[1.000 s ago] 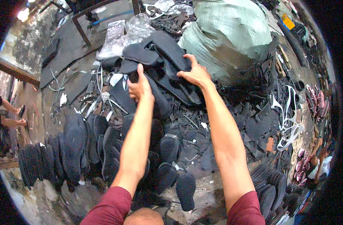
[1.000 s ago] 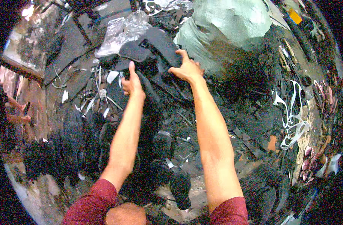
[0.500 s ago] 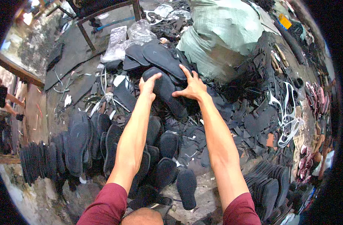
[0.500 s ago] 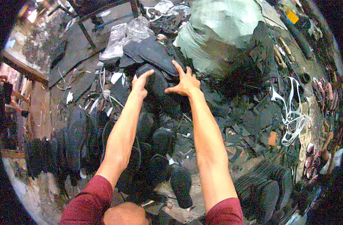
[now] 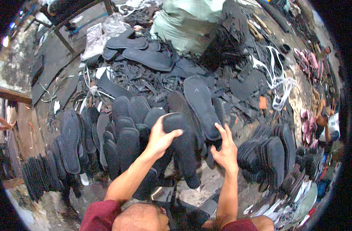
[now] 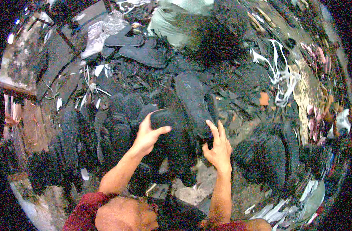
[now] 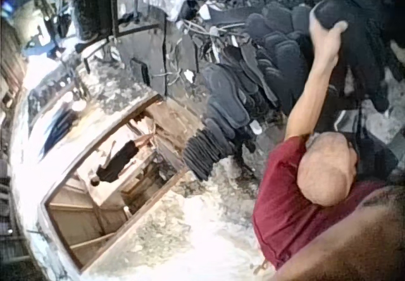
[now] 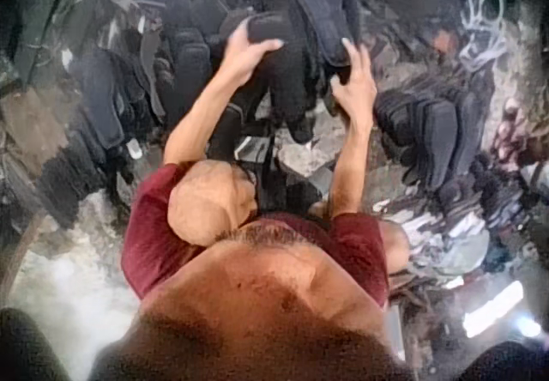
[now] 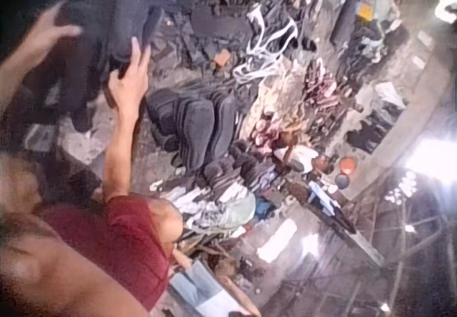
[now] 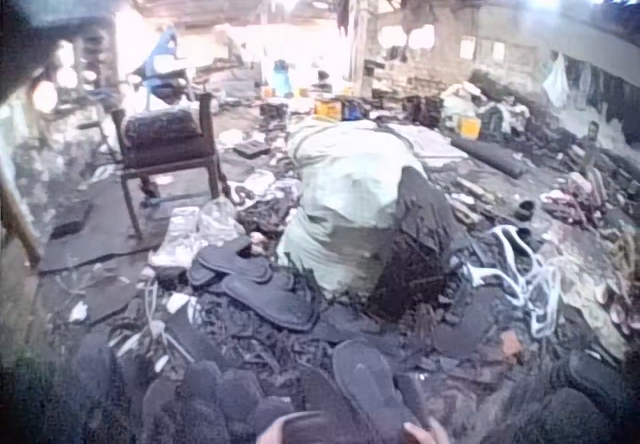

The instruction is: The person sits on the floor and uses a knife to trim the edges of black rubber shoe soles. They then gather the trimmed soles and stack them into neat piles.

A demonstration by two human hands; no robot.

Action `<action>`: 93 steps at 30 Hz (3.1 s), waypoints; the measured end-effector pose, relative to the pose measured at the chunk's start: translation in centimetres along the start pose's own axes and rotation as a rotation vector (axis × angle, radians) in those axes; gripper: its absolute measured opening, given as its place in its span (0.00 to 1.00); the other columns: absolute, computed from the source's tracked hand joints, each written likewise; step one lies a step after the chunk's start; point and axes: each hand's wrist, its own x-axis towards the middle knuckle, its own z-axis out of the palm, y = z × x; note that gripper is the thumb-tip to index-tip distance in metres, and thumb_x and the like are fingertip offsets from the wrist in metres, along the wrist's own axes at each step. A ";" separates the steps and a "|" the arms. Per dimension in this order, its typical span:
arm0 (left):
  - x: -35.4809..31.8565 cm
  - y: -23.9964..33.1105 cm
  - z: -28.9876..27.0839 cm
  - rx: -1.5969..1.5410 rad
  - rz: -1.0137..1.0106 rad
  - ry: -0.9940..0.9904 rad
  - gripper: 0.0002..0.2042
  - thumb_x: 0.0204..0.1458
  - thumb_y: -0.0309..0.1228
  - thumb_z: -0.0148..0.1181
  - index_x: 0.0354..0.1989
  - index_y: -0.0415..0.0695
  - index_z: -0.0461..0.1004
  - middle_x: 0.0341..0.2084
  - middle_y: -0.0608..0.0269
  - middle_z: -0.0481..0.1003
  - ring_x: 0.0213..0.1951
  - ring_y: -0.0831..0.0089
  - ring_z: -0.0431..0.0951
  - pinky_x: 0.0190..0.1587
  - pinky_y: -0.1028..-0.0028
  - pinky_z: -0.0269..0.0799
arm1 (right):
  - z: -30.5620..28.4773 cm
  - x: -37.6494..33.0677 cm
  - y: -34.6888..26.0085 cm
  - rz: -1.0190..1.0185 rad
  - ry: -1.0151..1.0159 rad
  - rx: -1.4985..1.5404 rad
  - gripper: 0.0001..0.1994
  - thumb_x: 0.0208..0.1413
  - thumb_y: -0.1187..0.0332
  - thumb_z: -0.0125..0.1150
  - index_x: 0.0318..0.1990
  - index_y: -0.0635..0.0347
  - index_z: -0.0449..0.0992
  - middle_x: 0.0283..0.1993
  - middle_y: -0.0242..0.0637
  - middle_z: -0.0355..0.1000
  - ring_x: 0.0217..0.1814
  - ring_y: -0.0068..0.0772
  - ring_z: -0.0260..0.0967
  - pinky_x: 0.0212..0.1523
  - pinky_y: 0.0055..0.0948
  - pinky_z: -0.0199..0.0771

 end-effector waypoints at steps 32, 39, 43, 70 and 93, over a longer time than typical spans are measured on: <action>-6.7 1.9 -8.2 -0.443 0.003 0.408 0.20 0.58 0.33 0.62 0.58 0.41 0.70 0.48 0.61 0.77 0.51 0.64 0.77 0.57 0.63 0.71 | 10.4 2.5 -2.5 -0.037 -0.106 0.617 0.43 0.36 0.62 0.79 0.63 0.47 0.61 0.59 0.53 0.71 0.62 0.53 0.69 0.64 0.44 0.67; -8.2 3.5 -7.8 -0.309 -0.010 0.466 0.27 0.55 0.38 0.65 0.62 0.41 0.68 0.56 0.61 0.73 0.58 0.62 0.72 0.64 0.60 0.63 | 10.4 2.0 -1.4 0.039 0.180 0.425 0.39 0.42 0.61 0.76 0.65 0.47 0.66 0.63 0.52 0.68 0.67 0.56 0.65 0.65 0.47 0.67; -7.2 2.2 -8.0 -0.329 -0.016 0.449 0.26 0.56 0.38 0.65 0.61 0.41 0.69 0.57 0.61 0.73 0.59 0.63 0.71 0.65 0.60 0.63 | 9.0 3.3 1.3 -0.099 0.477 -0.009 0.30 0.48 0.64 0.71 0.61 0.53 0.72 0.62 0.49 0.69 0.67 0.51 0.65 0.66 0.43 0.67; -6.5 -1.9 -3.9 -0.238 -0.068 0.028 0.35 0.53 0.51 0.63 0.63 0.40 0.65 0.50 0.52 0.75 0.48 0.58 0.79 0.52 0.57 0.77 | 3.1 -5.4 -11.4 0.035 -0.091 1.065 0.34 0.48 0.58 0.77 0.60 0.58 0.69 0.58 0.46 0.72 0.61 0.45 0.71 0.64 0.40 0.69; 6.2 -1.7 2.0 -0.184 -0.055 0.193 0.35 0.45 0.31 0.73 0.62 0.36 0.64 0.48 0.53 0.77 0.48 0.63 0.78 0.53 0.64 0.73 | 5.9 8.4 3.8 0.298 0.355 0.301 0.25 0.56 0.60 0.66 0.60 0.55 0.75 0.57 0.44 0.74 0.56 0.40 0.71 0.58 0.37 0.70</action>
